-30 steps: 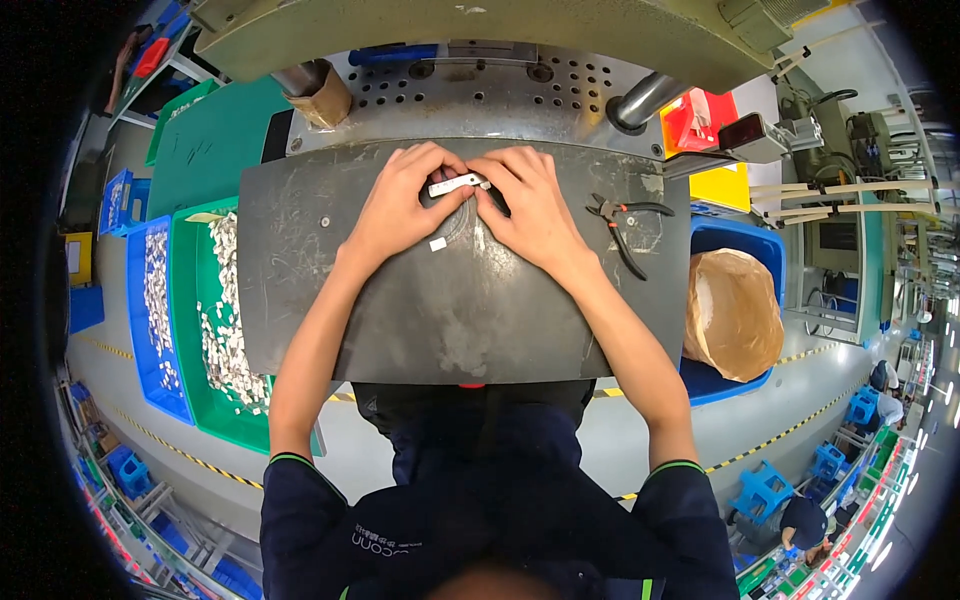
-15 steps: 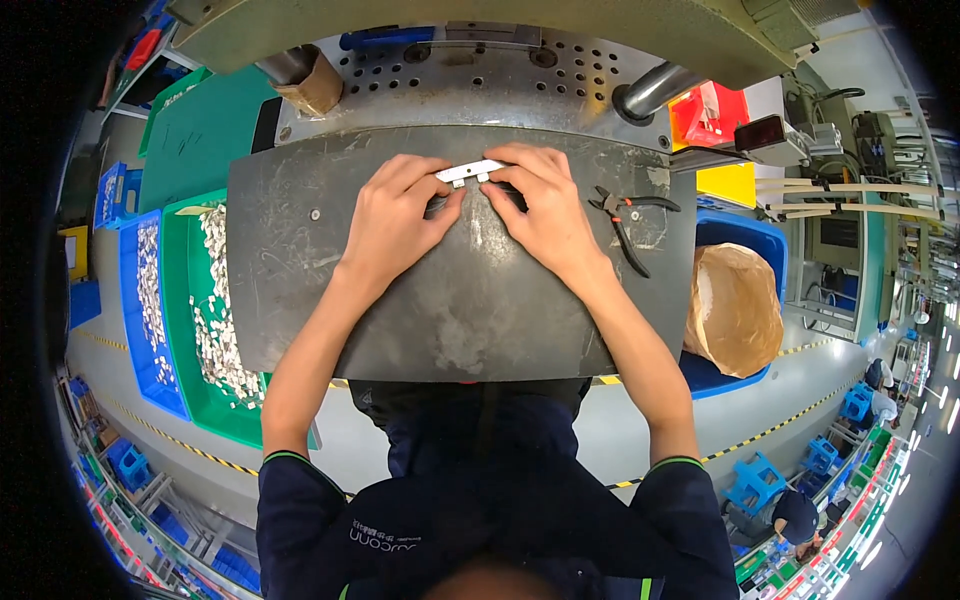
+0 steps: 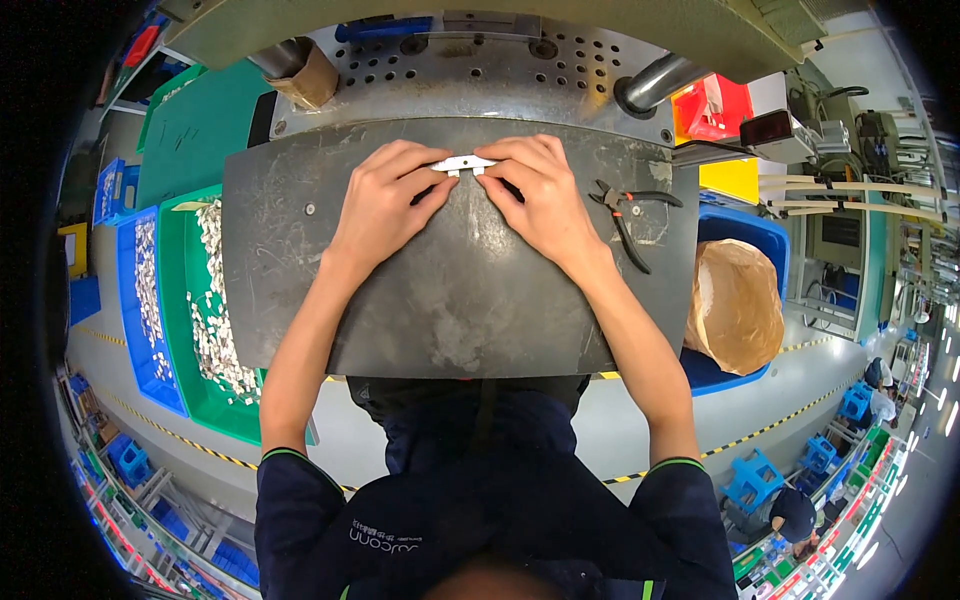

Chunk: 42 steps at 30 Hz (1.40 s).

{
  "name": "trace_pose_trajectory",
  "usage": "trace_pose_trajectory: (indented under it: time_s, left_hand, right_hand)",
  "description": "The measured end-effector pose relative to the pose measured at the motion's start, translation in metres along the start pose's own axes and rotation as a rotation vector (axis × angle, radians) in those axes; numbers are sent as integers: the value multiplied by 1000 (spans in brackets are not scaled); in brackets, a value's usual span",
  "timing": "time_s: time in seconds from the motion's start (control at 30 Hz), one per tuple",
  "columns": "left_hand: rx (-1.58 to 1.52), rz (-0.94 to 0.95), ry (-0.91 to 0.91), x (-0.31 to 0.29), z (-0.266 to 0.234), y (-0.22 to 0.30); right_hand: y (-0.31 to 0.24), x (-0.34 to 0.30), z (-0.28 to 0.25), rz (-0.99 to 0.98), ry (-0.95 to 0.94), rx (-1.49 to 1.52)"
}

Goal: The person assembles small electronic components and wire harnesses by hand and with pliers, using a manual press machine to join them at a factory workbench.

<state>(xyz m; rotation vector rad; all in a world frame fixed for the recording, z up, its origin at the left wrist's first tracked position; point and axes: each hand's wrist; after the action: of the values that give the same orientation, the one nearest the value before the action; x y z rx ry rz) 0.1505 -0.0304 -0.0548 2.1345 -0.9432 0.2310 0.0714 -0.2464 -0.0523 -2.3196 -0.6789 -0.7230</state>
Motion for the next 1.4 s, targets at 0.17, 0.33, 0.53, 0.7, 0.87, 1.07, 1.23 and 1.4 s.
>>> trace_pose_trajectory:
  time_s: [0.17,0.33,0.53,0.7,0.87,1.07,1.23,1.4]
  left_hand:
    - [-2,59,-39,6,-10,-8]
    - [-57,-12,-203,11,-30,-12]
    - [-44,-109,-296,10,-49,-15]
    - [-56,-118,-288,11,-51,-19]
    - [-156,-107,-228,13,-42,-16]
    - [-113,-53,-53,7,-5,-5]
    - [-110,-40,-5,13,-2,-11]
    - [-102,-49,27,11,3,-18]
  right_hand:
    - [1,-1,-5,75,-13,94]
    - [9,-6,-23,119,-57,165]
    - [14,-7,-40,84,-96,45]
    - [13,-6,-42,23,-126,-5]
    - [-2,6,-33,40,-52,-4]
    - [1,8,-6,19,-74,41]
    - [8,17,-6,26,-83,10]
    - [27,62,-6,22,100,-90]
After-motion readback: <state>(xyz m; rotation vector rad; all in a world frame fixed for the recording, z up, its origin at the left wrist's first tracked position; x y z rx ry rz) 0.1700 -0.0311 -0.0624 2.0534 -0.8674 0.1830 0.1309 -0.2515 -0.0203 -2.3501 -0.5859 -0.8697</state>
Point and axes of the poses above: each hand's wrist, its own x-axis towards the middle knuckle, its own z-axis out of the palm, y = z × x, and after that the axes turned 13 degrees about -z, right-handed
